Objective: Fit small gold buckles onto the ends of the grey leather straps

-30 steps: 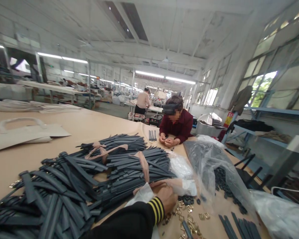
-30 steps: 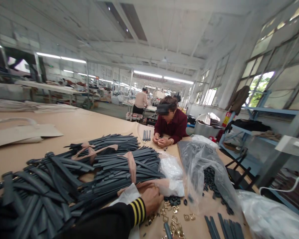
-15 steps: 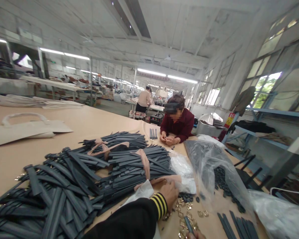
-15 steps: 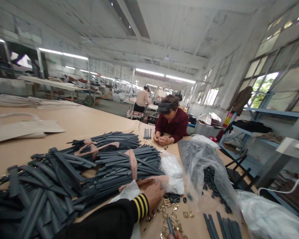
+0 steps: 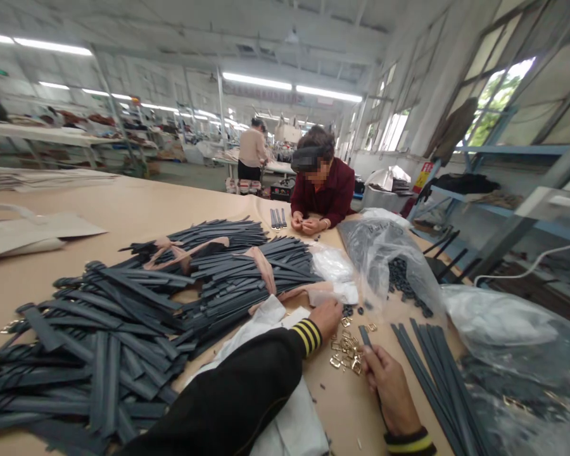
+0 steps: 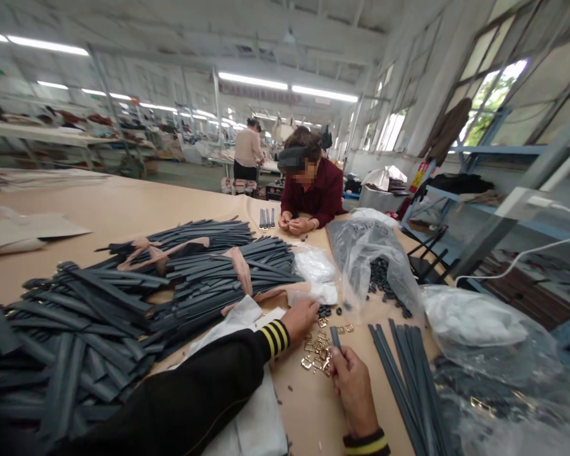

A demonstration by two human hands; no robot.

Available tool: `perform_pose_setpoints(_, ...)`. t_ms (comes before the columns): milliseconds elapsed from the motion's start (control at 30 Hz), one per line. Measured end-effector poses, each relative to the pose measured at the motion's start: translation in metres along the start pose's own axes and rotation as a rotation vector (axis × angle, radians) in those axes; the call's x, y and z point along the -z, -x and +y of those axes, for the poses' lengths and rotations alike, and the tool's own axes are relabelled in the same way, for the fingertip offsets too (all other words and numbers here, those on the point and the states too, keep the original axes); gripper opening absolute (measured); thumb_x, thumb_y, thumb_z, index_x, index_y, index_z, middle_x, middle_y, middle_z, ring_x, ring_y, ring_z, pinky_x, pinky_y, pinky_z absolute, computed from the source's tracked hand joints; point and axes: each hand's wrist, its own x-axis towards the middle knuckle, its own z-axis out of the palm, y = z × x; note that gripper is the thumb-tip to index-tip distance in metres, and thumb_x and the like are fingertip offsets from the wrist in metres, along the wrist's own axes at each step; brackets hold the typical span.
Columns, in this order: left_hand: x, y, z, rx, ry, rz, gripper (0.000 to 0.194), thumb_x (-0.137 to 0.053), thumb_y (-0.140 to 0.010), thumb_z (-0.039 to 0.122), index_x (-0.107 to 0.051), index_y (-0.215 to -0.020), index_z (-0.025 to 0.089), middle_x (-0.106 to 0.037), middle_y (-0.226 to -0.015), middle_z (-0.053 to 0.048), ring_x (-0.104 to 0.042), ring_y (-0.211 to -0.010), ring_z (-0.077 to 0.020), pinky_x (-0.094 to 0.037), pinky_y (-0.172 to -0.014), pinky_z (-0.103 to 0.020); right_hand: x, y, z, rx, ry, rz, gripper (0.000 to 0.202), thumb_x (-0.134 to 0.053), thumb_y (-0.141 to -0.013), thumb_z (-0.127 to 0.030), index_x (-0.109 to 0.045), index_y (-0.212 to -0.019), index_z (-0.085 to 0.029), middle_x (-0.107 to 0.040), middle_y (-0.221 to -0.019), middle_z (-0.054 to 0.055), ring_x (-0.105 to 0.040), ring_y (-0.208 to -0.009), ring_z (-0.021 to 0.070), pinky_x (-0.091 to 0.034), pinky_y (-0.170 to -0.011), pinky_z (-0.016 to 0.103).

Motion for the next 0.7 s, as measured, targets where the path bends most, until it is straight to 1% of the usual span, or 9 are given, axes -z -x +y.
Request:
perform_pose_setpoints(133, -0.016, -0.017, 0.014, -0.042, -0.051, 0.028, 0.024, -0.033, -0.083, 0.017, -0.049, -0.098, 0.009, -0.049, -0.106, -0.015, -0.041, -0.102, -0.0235, -0.037, -0.084, -0.037, 0.004, -0.001, -0.002, -0.024, -0.058, 0.030, 0.028, -0.050, -0.074, -0.046, -0.047, -0.070, -0.018, -0.043, -0.053, -0.006, -0.029, -0.038, 0.0050, -0.023, -0.035, 0.018)
perform_pose_setpoints(267, -0.023, -0.009, 0.020, -0.117, -0.052, 0.036, 0.024, -0.032, -0.083, 0.016, -0.053, -0.095, 0.011, -0.054, -0.097, -0.011, -0.046, -0.094, -0.0202, -0.039, -0.080, -0.034, 0.003, 0.001, -0.005, -0.009, -0.066, 0.025, 0.028, -0.049, -0.075, -0.046, -0.047, -0.069, -0.018, -0.043, -0.054, -0.006, -0.030, -0.038, 0.0049, -0.023, -0.036, 0.018)
perform_pose_setpoints(367, -0.015, 0.005, 0.014, -0.223, 0.074, -0.026, 0.018, -0.041, -0.078, 0.013, -0.056, -0.088, 0.013, -0.057, -0.088, -0.007, -0.050, -0.085, -0.0156, -0.040, -0.079, -0.028, 0.004, 0.003, -0.009, -0.003, -0.104, 0.043, 0.029, -0.052, -0.073, -0.046, -0.047, -0.068, -0.018, -0.043, -0.053, -0.007, -0.030, -0.038, 0.0049, -0.023, -0.035, 0.018)
perform_pose_setpoints(400, -0.009, 0.008, 0.010, -0.225, 0.141, -0.025, 0.017, -0.043, -0.076, 0.012, -0.057, -0.086, 0.013, -0.058, -0.087, -0.006, -0.051, -0.084, -0.0146, -0.040, -0.079, -0.027, 0.004, 0.003, -0.010, -0.006, -0.117, 0.049, 0.029, -0.052, -0.072, -0.047, -0.048, -0.069, -0.018, -0.044, -0.053, -0.007, -0.030, -0.038, 0.0048, -0.022, -0.035, 0.018)
perform_pose_setpoints(433, -0.003, 0.010, 0.005, -0.193, 0.205, 0.003, 0.016, -0.045, -0.075, 0.012, -0.058, -0.085, 0.014, -0.059, -0.088, -0.006, -0.051, -0.085, -0.0141, -0.040, -0.080, -0.026, 0.005, 0.003, -0.011, -0.007, -0.128, 0.054, 0.030, -0.053, -0.072, -0.047, -0.049, -0.070, -0.018, -0.044, -0.053, -0.007, -0.030, -0.038, 0.0047, -0.022, -0.035, 0.018)
perform_pose_setpoints(500, 0.010, 0.011, -0.004, -0.062, 0.292, 0.117, 0.018, -0.043, -0.076, 0.013, -0.058, -0.087, 0.014, -0.059, -0.091, -0.007, -0.052, -0.087, -0.0146, -0.040, -0.081, -0.027, 0.005, 0.003, -0.011, -0.011, -0.145, 0.065, 0.031, -0.054, -0.071, -0.048, -0.050, -0.071, -0.017, -0.045, -0.054, -0.006, -0.030, -0.037, 0.0044, -0.023, -0.034, 0.018)
perform_pose_setpoints(567, 0.020, 0.010, -0.010, 0.052, 0.302, 0.192, 0.021, -0.039, -0.079, 0.015, -0.057, -0.089, 0.013, -0.060, -0.090, -0.007, -0.052, -0.086, -0.0159, -0.040, -0.080, -0.029, 0.005, 0.002, -0.011, -0.006, -0.152, 0.072, 0.031, -0.054, -0.070, -0.047, -0.050, -0.070, -0.016, -0.046, -0.054, -0.006, -0.032, -0.038, 0.0042, -0.024, -0.034, 0.017)
perform_pose_setpoints(600, 0.023, 0.009, -0.010, 0.070, 0.281, 0.177, 0.022, -0.038, -0.079, 0.016, -0.058, -0.087, 0.012, -0.060, -0.087, -0.007, -0.053, -0.084, -0.0162, -0.041, -0.079, -0.029, 0.005, 0.002, -0.011, -0.003, -0.154, 0.073, 0.031, -0.054, -0.070, -0.047, -0.049, -0.069, -0.016, -0.046, -0.054, -0.006, -0.032, -0.038, 0.0041, -0.025, -0.035, 0.017)
perform_pose_setpoints(700, 0.024, 0.011, -0.003, 0.040, 0.200, 0.042, 0.017, -0.044, -0.077, 0.019, -0.059, -0.079, 0.014, -0.059, -0.078, -0.005, -0.054, -0.076, -0.0160, -0.042, -0.072, -0.027, 0.006, 0.003, -0.011, 0.007, -0.151, 0.071, 0.030, -0.054, -0.072, -0.046, -0.050, -0.068, -0.017, -0.047, -0.054, -0.006, -0.035, -0.038, 0.0039, -0.027, -0.035, 0.016)
